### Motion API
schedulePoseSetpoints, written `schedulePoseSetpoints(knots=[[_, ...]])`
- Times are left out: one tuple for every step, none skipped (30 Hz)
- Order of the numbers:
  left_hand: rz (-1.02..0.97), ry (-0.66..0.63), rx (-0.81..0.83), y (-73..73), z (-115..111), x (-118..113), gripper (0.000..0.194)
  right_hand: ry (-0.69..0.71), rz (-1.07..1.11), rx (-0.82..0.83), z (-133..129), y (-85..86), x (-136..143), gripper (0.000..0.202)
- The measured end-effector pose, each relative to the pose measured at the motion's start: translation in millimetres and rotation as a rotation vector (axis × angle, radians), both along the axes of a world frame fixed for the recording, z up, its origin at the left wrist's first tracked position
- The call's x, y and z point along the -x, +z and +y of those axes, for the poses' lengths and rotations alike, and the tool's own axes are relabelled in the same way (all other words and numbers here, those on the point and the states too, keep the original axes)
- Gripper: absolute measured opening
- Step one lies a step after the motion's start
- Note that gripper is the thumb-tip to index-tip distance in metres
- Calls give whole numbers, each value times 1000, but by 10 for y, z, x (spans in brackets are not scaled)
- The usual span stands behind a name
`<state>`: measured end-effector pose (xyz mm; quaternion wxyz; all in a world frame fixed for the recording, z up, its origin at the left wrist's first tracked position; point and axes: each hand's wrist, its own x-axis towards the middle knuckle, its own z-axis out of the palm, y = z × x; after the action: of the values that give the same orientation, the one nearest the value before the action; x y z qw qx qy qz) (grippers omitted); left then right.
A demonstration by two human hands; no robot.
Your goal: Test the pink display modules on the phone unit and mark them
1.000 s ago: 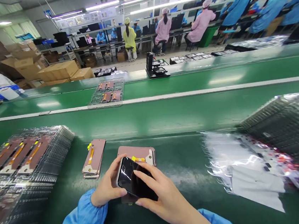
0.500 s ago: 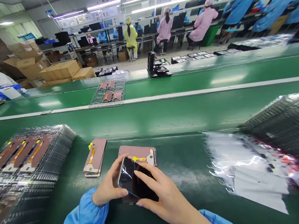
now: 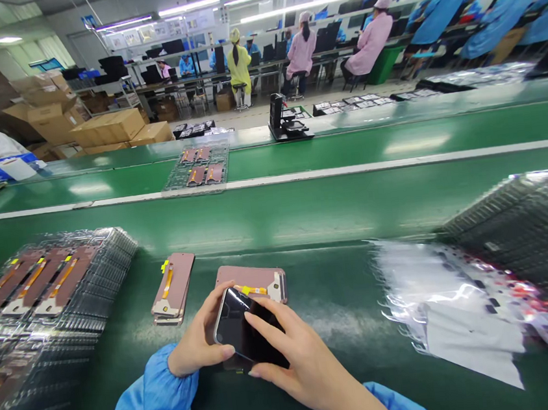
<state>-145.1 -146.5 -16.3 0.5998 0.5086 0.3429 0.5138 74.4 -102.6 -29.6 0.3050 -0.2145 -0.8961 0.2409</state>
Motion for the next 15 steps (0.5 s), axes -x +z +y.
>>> schedulePoseSetpoints(knots=[[7, 2, 1, 0, -2, 0, 83, 0, -3, -1, -1, 1, 0, 58], [13, 5, 3, 1, -2, 0, 84, 0, -5, -2, -2, 0, 0, 59], [17, 6, 4, 2, -2, 1, 83, 0, -6, -3, -3, -2, 0, 59], [18, 7, 5, 2, -2, 2, 83, 0, -6, -6, -4, -5, -1, 59], [16, 6, 6, 3, 0, 2, 82, 2, -6, -8, -5, -8, -1, 59], [13, 4, 5, 5, 1, 3, 82, 3, -6, -12, -6, -11, -1, 59], [11, 2, 4, 6, 2, 3, 82, 5, -8, -17, -6, -13, -2, 60], [9, 0, 5, 8, 3, 2, 82, 7, -10, -23, -6, -14, -3, 60], [8, -1, 8, 9, 4, 2, 83, 10, -13, -28, -6, -14, -4, 59], [8, -2, 11, 12, 4, 1, 83, 12, -14, -34, -5, -13, -6, 59], [10, -2, 14, 14, 4, 0, 84, 15, -15, -39, -5, -10, -7, 59], [12, -1, 16, 17, 3, -1, 84, 18, -14, -43, -4, -6, -9, 58], [15, 0, 16, 20, 2, -2, 85, 20, -11, -48, -3, -2, -10, 58], [18, 0, 15, 24, 1, -3, 85, 21, -6, -51, -3, 4, -11, 58], [20, -2, 13, 27, -1, -3, 85, 21, 0, -53, -2, 10, -10, 58]])
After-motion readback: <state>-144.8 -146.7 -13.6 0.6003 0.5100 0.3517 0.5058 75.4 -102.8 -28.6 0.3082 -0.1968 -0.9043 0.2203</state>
